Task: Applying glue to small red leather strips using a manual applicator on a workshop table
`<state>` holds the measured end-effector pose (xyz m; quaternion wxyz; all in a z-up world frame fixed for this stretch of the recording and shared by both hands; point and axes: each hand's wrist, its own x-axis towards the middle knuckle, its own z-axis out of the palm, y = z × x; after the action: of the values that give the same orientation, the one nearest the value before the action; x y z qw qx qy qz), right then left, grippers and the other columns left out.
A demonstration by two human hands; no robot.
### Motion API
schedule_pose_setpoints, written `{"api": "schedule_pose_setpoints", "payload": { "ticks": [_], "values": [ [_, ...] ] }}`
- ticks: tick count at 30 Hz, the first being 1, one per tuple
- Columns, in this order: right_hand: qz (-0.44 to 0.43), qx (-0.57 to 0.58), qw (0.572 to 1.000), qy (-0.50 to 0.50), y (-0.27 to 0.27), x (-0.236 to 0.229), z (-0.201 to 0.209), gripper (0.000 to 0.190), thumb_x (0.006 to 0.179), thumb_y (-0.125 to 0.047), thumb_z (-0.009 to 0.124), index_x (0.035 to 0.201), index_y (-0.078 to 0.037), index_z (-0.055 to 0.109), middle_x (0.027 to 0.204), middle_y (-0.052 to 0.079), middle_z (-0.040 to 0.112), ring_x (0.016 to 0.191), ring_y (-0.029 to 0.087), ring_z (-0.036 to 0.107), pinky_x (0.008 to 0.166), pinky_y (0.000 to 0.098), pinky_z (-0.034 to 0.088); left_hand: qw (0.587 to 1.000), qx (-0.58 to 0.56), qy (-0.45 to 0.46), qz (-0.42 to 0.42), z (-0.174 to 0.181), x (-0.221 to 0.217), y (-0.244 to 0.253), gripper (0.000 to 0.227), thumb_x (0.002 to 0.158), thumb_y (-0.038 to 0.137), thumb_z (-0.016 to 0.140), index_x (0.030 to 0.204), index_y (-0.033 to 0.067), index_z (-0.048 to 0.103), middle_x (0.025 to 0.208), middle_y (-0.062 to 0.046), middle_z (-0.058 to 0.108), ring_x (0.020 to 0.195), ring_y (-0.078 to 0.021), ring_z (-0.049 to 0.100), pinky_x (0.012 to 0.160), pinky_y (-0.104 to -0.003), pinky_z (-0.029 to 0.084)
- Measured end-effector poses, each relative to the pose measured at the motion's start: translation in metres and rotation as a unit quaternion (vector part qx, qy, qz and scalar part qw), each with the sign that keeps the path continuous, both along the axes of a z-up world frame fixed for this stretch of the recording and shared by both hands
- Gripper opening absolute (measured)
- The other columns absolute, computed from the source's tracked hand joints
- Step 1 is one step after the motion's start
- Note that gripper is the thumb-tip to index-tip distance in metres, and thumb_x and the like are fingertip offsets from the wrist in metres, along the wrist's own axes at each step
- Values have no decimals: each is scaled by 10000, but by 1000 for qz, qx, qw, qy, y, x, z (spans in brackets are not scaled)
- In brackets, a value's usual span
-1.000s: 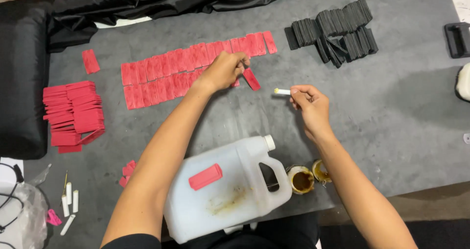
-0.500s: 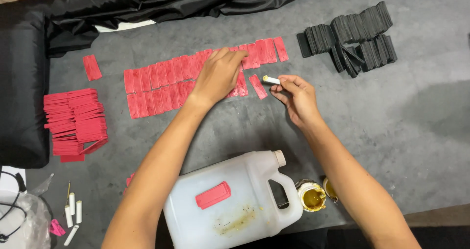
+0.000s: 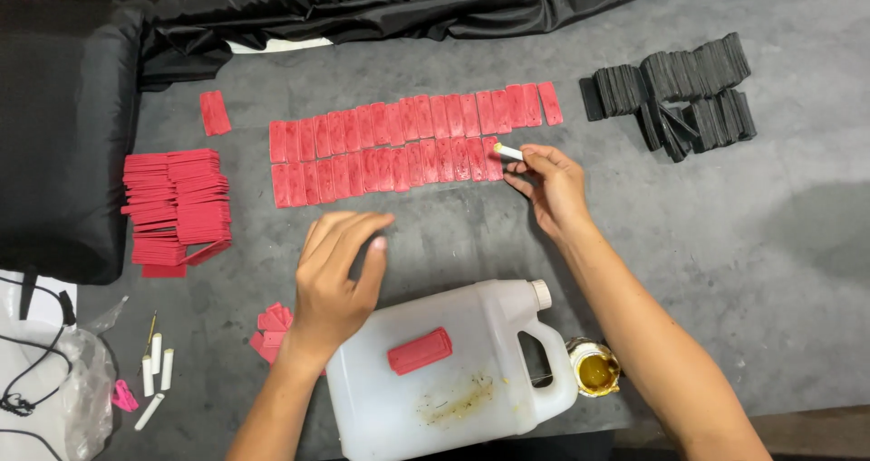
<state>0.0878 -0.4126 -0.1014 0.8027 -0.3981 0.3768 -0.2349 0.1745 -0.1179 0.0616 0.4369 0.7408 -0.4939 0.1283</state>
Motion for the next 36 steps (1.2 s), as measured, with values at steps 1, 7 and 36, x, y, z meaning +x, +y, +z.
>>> {"api": "schedule_pose_setpoints", "payload": {
  "ticks": [1, 7, 36],
  "values": [
    [1, -1, 1000, 0, 1, 1, 1, 160, 959, -71, 675, 1093, 11, 698, 750, 146, 675, 868, 260, 770, 889, 518, 651, 1000, -1, 0, 1, -2, -6, 9, 208, 1018, 102, 576, 1135, 62, 744, 1030, -80, 753, 907, -290, 700, 800, -393, 542],
    [5, 27, 999, 20, 7, 4, 30, 68, 934, -17, 639, 993, -16, 672, 733, 117, 638, 766, 210, 707, 842, 404, 666, 997, 11, 36, 71, -5, -40, 44, 190, 1025, 78, 540, 1063, -30, 692, 1012, -132, 722, 919, -310, 663, 869, -399, 530],
    [-61, 83, 994, -31, 18, 6, 19, 91, 928, 27, 623, 1000, 58, 669, 674, 141, 591, 701, 270, 683, 877, 395, 645, 967, -78, 62, 233, -27, -91, 116, 140, 965, -70, 545, 1012, -66, 677, 974, -150, 726, 907, -298, 693, 880, -382, 568]
  ]
}}
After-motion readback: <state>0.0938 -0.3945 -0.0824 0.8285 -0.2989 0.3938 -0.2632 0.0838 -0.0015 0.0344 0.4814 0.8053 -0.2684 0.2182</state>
